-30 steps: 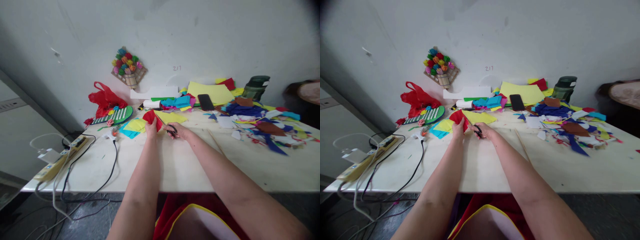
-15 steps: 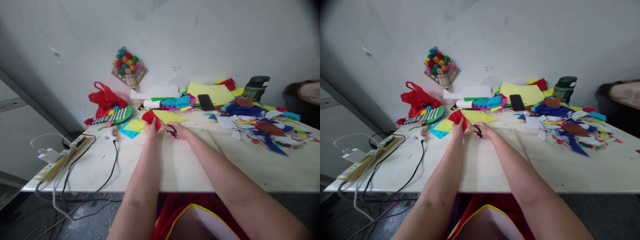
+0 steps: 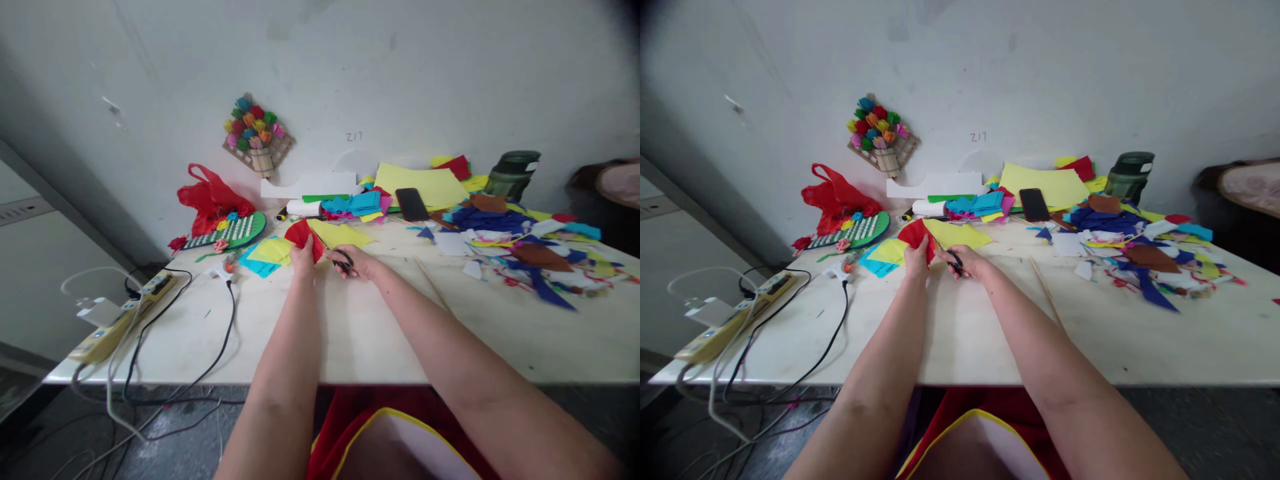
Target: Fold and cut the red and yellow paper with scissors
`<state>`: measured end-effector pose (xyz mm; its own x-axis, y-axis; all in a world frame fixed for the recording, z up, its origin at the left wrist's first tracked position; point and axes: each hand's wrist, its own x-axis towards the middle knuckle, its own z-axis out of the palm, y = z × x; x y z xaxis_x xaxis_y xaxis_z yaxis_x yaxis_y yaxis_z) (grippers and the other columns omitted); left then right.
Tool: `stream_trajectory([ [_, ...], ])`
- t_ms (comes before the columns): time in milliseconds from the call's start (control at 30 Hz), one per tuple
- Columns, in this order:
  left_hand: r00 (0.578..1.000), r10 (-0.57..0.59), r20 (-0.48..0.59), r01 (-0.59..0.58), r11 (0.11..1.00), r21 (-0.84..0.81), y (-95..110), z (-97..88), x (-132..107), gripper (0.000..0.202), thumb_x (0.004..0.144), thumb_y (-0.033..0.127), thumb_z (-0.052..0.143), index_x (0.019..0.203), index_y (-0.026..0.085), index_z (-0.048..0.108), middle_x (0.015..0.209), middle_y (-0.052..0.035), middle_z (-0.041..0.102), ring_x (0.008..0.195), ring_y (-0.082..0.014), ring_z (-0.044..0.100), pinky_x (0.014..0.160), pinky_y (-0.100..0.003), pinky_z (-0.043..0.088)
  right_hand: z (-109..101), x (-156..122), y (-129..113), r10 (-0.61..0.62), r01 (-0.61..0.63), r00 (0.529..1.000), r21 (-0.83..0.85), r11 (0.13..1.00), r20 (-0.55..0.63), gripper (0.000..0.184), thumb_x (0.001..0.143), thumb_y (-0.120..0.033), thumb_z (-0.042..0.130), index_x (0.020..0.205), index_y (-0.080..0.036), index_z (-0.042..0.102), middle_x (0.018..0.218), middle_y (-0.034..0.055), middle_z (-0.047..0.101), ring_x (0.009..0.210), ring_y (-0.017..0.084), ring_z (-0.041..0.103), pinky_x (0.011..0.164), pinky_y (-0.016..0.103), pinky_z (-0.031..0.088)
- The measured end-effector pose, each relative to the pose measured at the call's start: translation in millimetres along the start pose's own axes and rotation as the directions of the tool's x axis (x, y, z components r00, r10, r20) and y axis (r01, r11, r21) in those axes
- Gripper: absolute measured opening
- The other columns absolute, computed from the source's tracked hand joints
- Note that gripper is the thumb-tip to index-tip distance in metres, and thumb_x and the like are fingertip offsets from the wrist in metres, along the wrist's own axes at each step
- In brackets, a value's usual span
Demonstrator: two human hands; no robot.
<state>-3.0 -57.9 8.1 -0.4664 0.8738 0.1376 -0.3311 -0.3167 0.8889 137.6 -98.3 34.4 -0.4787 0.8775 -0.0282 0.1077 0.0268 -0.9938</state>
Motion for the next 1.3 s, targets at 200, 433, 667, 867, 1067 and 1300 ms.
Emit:
stream_trajectory([
  [200,1.0,0.016,0.021,-0.016,1.0,0.005,0,1.7,-3,0.037,0.06,0.035,0.072,0.089,0.013,0.062,0.082,-0.0076,0.067,0.085,-0.02,0.063,0.079,-0.033,0.047,3,0,-1,0.002,-0.002,1.0,0.023,1.0,-0.008,0.041,0.071,-0.054,0.059,0.074,-0.016,0.045,0.047,-0.0029,0.053,0.032,0.006,0.047,0.024,0.015,0.021],
  [433,1.0,0.011,0.016,-0.012,1.0,0.025,0,0.4,-2,0.038,0.06,0.035,0.071,0.09,0.013,0.062,0.081,-0.0074,0.066,0.085,-0.0201,0.062,0.079,-0.033,0.047,4,4,3,0.002,0.0,0.999,0.033,0.999,-0.052,0.041,0.069,-0.054,0.061,0.071,-0.018,0.042,0.046,-0.0043,0.051,0.031,0.006,0.045,0.023,0.014,0.02],
  [667,0.999,0.037,0.012,-0.037,0.999,0.013,-1,0.1,-2,0.035,0.06,0.036,0.07,0.085,0.013,0.062,0.08,-0.0069,0.066,0.078,-0.0186,0.063,0.073,-0.031,0.049,4,6,5,0.01,-0.007,0.997,0.037,0.999,-0.079,0.036,0.071,-0.049,0.061,0.072,-0.018,0.043,0.046,-0.0048,0.05,0.03,0.005,0.043,0.024,0.014,0.017],
  [867,0.999,0.035,0.005,-0.035,0.999,-0.009,-1,-0.1,-1,0.034,0.06,0.036,0.07,0.083,0.012,0.061,0.081,-0.0085,0.066,0.073,-0.0179,0.063,0.07,-0.031,0.049,7,6,2,0.026,-0.022,0.994,0.041,0.999,-0.102,0.034,0.069,-0.046,0.063,0.072,-0.018,0.045,0.044,-0.006,0.048,0.028,0.005,0.04,0.024,0.015,0.019],
  [1067,1.0,0.012,-0.022,-0.013,0.999,-0.031,3,1.5,-5,0.031,0.058,0.033,0.07,0.079,0.011,0.06,0.078,-0.0082,0.066,0.068,-0.0176,0.063,0.066,-0.031,0.049,12,6,0,0.032,-0.027,0.991,0.042,0.999,-0.131,0.029,0.069,-0.039,0.065,0.075,-0.018,0.047,0.042,-0.0075,0.046,0.027,0.005,0.038,0.024,0.014,0.018],
  [1300,0.999,-0.028,-0.034,0.027,0.999,-0.036,6,1.8,-6,0.032,0.058,0.033,0.071,0.08,0.011,0.06,0.078,-0.0088,0.066,0.068,-0.0184,0.063,0.065,-0.031,0.049,14,5,0,0.026,-0.02,0.99,0.045,0.999,-0.141,0.025,0.071,-0.035,0.065,0.078,-0.018,0.047,0.04,-0.0082,0.046,0.027,0.005,0.038,0.025,0.014,0.021],
])
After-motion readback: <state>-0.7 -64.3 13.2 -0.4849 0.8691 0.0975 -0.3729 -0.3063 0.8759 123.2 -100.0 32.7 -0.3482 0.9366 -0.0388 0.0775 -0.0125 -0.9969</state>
